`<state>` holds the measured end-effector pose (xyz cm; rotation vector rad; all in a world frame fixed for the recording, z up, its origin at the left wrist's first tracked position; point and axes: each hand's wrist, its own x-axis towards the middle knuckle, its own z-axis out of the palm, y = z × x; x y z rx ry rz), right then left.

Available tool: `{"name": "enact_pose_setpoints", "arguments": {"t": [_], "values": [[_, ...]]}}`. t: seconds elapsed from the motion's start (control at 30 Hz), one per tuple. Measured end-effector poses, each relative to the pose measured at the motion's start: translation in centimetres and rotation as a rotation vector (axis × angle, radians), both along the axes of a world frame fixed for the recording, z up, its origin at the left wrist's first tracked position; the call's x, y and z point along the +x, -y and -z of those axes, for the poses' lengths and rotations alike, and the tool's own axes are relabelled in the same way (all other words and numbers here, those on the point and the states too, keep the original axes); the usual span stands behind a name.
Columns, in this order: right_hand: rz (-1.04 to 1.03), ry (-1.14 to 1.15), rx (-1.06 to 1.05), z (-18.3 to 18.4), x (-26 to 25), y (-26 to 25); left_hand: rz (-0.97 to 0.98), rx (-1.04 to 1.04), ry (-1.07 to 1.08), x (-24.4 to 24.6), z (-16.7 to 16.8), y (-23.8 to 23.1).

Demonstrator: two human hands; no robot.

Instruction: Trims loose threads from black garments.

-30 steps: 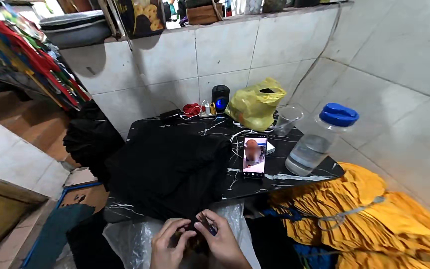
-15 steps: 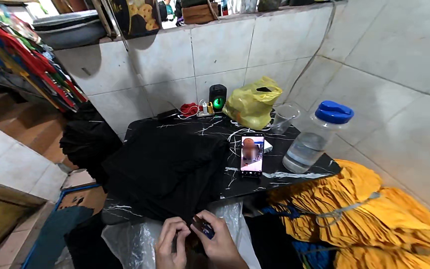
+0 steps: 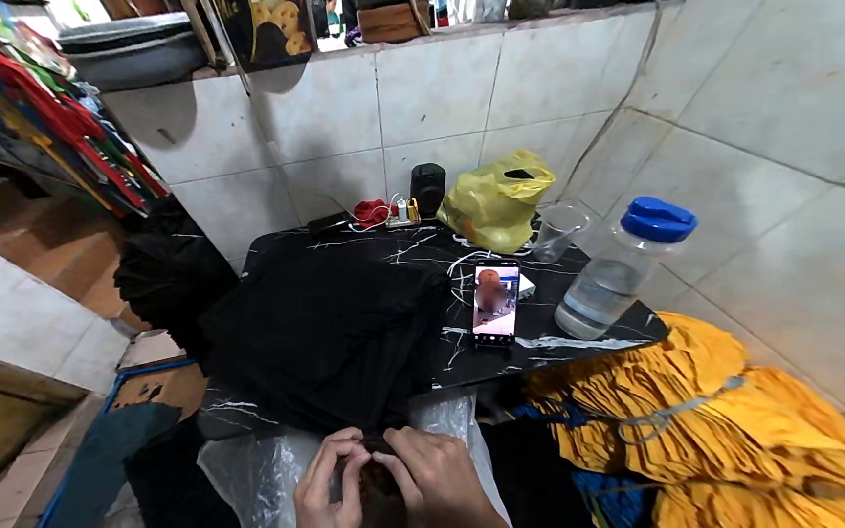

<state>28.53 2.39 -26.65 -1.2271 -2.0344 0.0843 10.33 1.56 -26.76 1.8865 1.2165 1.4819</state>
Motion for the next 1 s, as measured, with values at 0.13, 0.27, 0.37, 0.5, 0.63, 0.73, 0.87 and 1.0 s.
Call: {"name": "enact_pose_setpoints", "arguments": {"t": [0.13,0.27,0.37,0.5,0.63,0.73,0.87,1.0], "values": [[0.072,-0.068,-0.016,-0.2,-1.4,0.4,-0.008,-0.004,0.021,-0.1,-0.1,-0.1],[0.133,-0.057,0.041,-0.1,-2.2,0.5,-0.001,-0.011,0.028,-0.3,-0.2,-0.1],[0.198,-0.271,-0.076,-0.3,-2.4,0.4,0.010,-0.018,0.052,-0.2,-0.1,0.0],[-0.035,-0.780,-0.473,0.1,-2.2,-0.4,0.020,-0.041,0.100,0.2,-0.7,0.2],[-0.085,-0.944,-0.503,0.6,-2.3,-1.0,0.034,-0.092,0.104,-0.3,-1.5,0.5],[-0.086,-0.972,-0.556,0.6,-2.1,-1.0,0.150,-0.205,-0.174,-2.3,-1.7,0.6],[-0.128,-1.011,-0.568,0.4,-2.2,-0.9,0.112,-0.184,-0.328,-3.4,-1.1,-0.3],[-0.142,-1.033,-0.552,-0.1,-2.8,-0.5,0.011,-0.201,-0.277,-2.0,-1.1,-0.5]]}}
